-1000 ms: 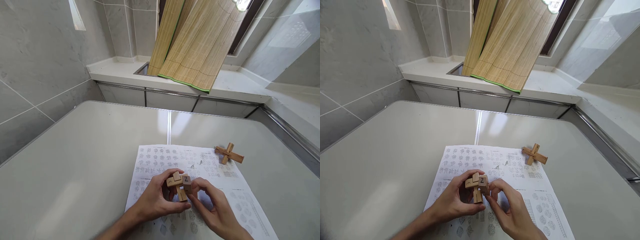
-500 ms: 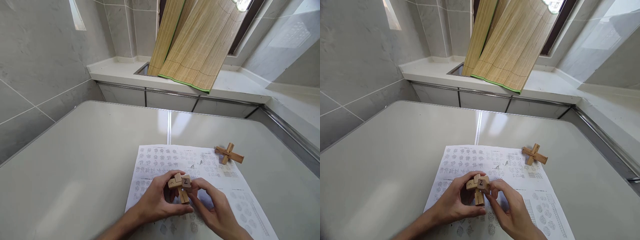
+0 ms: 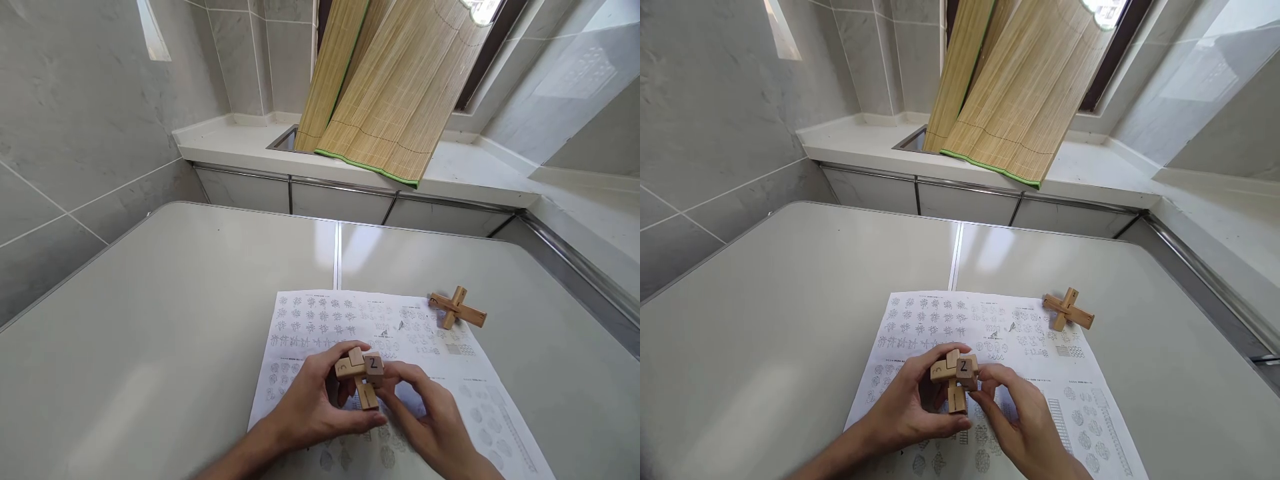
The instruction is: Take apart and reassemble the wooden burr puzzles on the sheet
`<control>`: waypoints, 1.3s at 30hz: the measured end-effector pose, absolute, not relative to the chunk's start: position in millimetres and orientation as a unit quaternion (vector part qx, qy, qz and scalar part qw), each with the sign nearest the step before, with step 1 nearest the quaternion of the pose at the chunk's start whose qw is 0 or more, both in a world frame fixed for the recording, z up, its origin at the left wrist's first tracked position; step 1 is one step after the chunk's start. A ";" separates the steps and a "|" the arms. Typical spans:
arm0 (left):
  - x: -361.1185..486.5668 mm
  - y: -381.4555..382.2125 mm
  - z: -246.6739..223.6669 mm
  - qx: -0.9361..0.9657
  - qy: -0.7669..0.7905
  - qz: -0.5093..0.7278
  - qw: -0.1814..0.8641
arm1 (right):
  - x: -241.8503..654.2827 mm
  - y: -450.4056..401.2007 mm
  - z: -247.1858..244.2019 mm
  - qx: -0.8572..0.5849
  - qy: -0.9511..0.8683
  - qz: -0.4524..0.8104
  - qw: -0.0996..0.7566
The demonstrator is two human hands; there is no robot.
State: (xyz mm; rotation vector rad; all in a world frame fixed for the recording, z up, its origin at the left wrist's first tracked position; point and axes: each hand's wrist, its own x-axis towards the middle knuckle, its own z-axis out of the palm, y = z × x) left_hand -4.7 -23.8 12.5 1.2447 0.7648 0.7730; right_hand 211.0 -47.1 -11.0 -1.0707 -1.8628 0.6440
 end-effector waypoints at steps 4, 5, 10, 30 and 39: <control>-7.3 -22.1 20.8 0.566 0.360 0.315 0.671 | 213.6 -48.0 -12.7 -0.412 -0.764 0.221 0.445; -7.8 -21.6 22.3 0.569 0.361 0.312 0.669 | 214.3 -47.9 -12.3 -0.408 -0.768 0.213 0.444; -7.6 -20.7 25.9 0.603 0.334 0.304 0.657 | 216.3 -46.4 -7.2 -0.374 -0.809 0.238 0.387; -7.1 -22.2 12.5 0.685 0.358 0.346 0.531 | 207.9 -46.0 -3.0 -0.344 -0.812 0.248 0.402; -11.0 -19.7 13.6 0.693 0.344 0.377 0.510 | 213.5 -47.6 -2.9 -0.389 -0.744 0.372 0.395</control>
